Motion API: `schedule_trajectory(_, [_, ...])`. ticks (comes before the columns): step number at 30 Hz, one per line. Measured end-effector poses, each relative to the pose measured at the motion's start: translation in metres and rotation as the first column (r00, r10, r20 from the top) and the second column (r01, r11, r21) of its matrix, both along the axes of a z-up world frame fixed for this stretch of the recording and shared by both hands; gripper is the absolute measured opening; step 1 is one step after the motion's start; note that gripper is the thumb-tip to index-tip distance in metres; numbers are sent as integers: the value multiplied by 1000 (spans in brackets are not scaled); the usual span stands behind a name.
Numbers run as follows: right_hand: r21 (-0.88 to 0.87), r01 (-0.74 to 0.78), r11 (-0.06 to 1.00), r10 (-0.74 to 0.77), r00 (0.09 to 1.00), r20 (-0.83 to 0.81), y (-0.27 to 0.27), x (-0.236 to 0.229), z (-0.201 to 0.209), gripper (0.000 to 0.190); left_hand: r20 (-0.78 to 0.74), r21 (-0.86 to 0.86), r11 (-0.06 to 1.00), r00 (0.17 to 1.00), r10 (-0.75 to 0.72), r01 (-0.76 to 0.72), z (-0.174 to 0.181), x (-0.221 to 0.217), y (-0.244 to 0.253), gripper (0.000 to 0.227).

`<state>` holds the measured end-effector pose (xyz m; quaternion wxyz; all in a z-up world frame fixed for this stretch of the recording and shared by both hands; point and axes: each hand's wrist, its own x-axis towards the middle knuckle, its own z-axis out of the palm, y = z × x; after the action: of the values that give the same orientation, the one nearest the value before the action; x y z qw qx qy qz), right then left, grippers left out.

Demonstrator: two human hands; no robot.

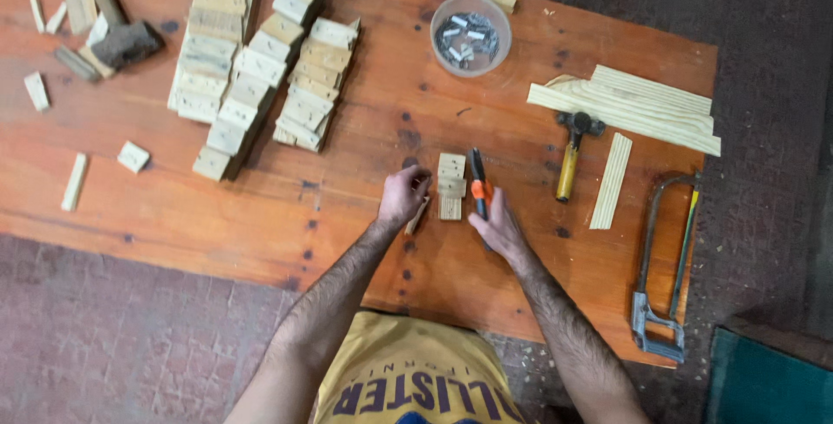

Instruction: The person uses pliers to pull nails out of small wooden blocks on a workbench. They repeatedly pick up blocks, extract nails, and place the blocks back in a stack. A container of nails, a hammer, and a saw are visible on the table.

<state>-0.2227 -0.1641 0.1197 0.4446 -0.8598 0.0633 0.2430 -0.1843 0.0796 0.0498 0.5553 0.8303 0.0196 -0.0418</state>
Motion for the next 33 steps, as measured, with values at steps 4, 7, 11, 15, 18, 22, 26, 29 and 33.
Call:
schedule_trajectory(4, [-266,26,964,-41,998,-49,-5,5,-3,81,-47,-71,997,999,-14,10,-5,26,3,13])
schedule_trajectory(7, [-321,70,944,-90,995,-50,-5,3,-6,78,-96,-78,997,995,-18,11,-9,56,2,14])
schedule_trajectory(11, [-384,58,921,-63,998,-1,6,5,-20,80,-102,0,999,993,-52,53,-7,115,5,8])
schedule_trajectory(15, [-397,113,911,-126,992,-5,2,5,-41,79,-103,74,995,993,-65,72,3,194,-9,12])
schedule_trajectory(18, [-383,144,912,-163,986,-17,1,5,-45,78,-82,108,989,992,-91,99,21,246,-18,14])
schedule_trajectory(22, [-381,179,907,-208,978,-35,4,6,-45,76,-116,4,999,992,-51,52,34,277,-32,19])
schedule_trajectory(26, [-392,171,904,-203,978,-40,7,7,-42,75,-188,167,984,981,-36,68,-5,264,-25,16])
schedule_trajectory(29, [-400,173,900,-201,979,-29,6,7,-47,74,-214,153,984,975,-62,96,-11,226,-12,15])
schedule_trajectory(33, [-379,188,906,-208,978,-12,3,6,-59,74,-255,112,986,963,-91,123,-39,185,3,17])
